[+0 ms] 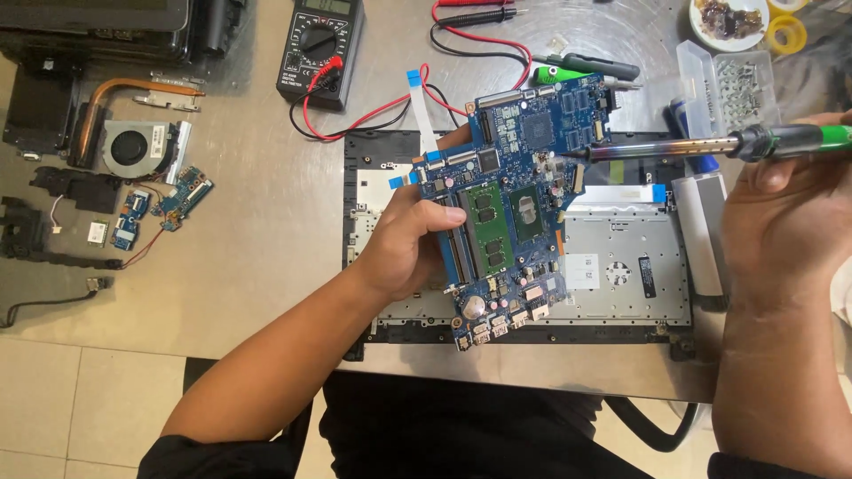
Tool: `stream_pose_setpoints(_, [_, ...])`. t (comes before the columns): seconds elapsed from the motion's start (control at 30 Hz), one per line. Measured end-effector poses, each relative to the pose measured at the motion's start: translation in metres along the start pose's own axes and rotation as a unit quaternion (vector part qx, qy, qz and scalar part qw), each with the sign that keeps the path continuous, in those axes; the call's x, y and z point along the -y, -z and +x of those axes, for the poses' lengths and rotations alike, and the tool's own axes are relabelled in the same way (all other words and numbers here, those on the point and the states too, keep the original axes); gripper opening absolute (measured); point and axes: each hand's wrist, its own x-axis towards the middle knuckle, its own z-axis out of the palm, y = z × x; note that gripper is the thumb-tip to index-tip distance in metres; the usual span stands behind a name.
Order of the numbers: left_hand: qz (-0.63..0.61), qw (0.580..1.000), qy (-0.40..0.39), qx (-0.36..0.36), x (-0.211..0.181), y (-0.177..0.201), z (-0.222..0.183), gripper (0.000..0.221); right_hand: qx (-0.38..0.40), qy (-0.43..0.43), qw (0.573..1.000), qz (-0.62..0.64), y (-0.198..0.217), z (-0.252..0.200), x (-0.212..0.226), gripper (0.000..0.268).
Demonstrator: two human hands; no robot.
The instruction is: Soldering electronic components on a laptop motherboard and cleaning the board with a cloth.
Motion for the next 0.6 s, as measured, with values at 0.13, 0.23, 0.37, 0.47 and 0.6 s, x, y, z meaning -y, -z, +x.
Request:
stream_pose_setpoints(0.13, [0.005, 1.0, -0.008, 0.029, 0.0, 0.0, -0.001, 0.069, -0.022, -0.027, 0.998, 0.06, 0.01, 0.003, -0.007, 0.02])
stream_pose_setpoints(0.23, [0.022, 1.0, 0.01, 0.014, 0.003, 0.004, -0.001, 0.057, -0.021, -0.022, 0.997, 0.073, 0.004, 0.002, -0.007, 0.021])
stream_pose_setpoints(0.37, [0.047, 0.998, 0.036, 0.006, 0.002, 0.003, -0.002, 0.065, -0.064, -0.058, 0.995, 0.048, -0.018, -0.004, 0.005, 0.019])
stream_pose_setpoints(0.47, [0.041, 0.998, 0.032, 0.029, 0.003, 0.005, -0.002, 0.067, 0.001, -0.011, 1.0, -0.027, -0.015, -0.007, 0.003, 0.023])
stream_pose_setpoints(0.6, [0.045, 0.998, 0.024, 0.033, 0.003, 0.004, -0.002, 0.068, -0.007, -0.027, 0.999, -0.018, -0.014, -0.006, 0.004, 0.022])
